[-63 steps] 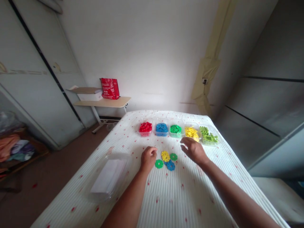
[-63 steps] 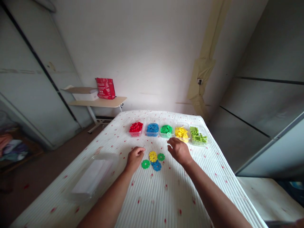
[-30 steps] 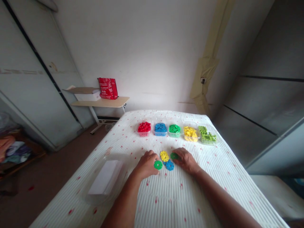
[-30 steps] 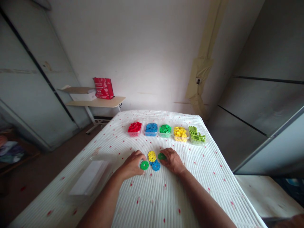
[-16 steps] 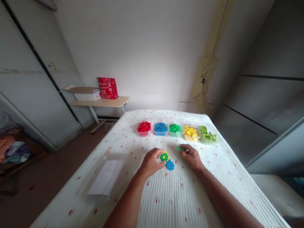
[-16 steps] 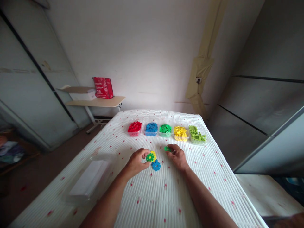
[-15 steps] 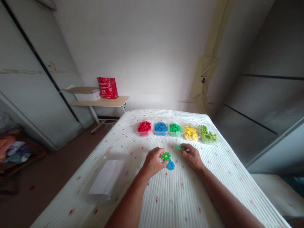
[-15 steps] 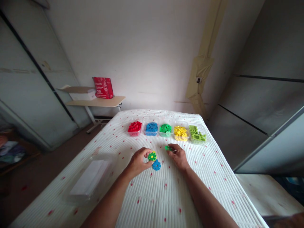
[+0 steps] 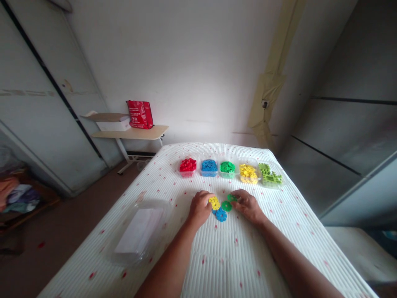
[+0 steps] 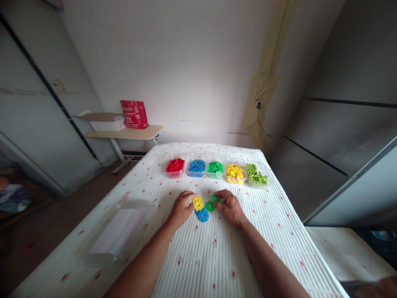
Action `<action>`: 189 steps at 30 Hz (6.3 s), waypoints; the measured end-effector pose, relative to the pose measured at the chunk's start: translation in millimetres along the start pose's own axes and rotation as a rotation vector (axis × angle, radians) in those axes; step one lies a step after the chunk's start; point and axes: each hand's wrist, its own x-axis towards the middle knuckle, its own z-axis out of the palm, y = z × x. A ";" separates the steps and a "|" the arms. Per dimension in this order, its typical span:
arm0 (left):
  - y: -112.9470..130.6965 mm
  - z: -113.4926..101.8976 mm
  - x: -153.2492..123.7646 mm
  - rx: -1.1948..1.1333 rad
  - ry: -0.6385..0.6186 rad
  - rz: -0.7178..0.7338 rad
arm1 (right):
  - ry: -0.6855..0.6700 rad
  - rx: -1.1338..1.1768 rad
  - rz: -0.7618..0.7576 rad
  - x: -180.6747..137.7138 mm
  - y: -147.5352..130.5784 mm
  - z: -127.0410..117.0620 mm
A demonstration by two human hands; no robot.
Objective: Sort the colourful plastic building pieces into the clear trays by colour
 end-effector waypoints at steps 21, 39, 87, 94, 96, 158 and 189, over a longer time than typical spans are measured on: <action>-4.4 -2.2 -3.0 0.188 -0.070 0.045 | -0.326 -0.464 -0.103 12.7 -16.1 5.6; -11.5 0.4 -0.4 0.102 -0.040 -0.048 | 0.135 -0.762 0.006 110.7 -50.4 -32.1; -3.4 -17.3 26.7 0.131 -0.351 -0.094 | 0.043 -0.456 -0.093 3.7 19.8 -4.4; -8.6 -15.3 22.7 0.056 -0.298 -0.154 | 0.090 -0.349 -0.043 4.0 22.3 -4.3; -9.3 -15.5 22.3 0.016 -0.295 -0.163 | 0.195 -0.183 0.063 4.4 22.9 -7.6; -30.3 -13.6 11.8 -0.357 0.285 -0.371 | -0.270 -0.465 0.031 -9.7 -63.7 29.6; -37.7 -10.1 12.2 -0.495 0.327 -0.366 | 0.032 -0.759 0.088 137.6 -87.0 21.9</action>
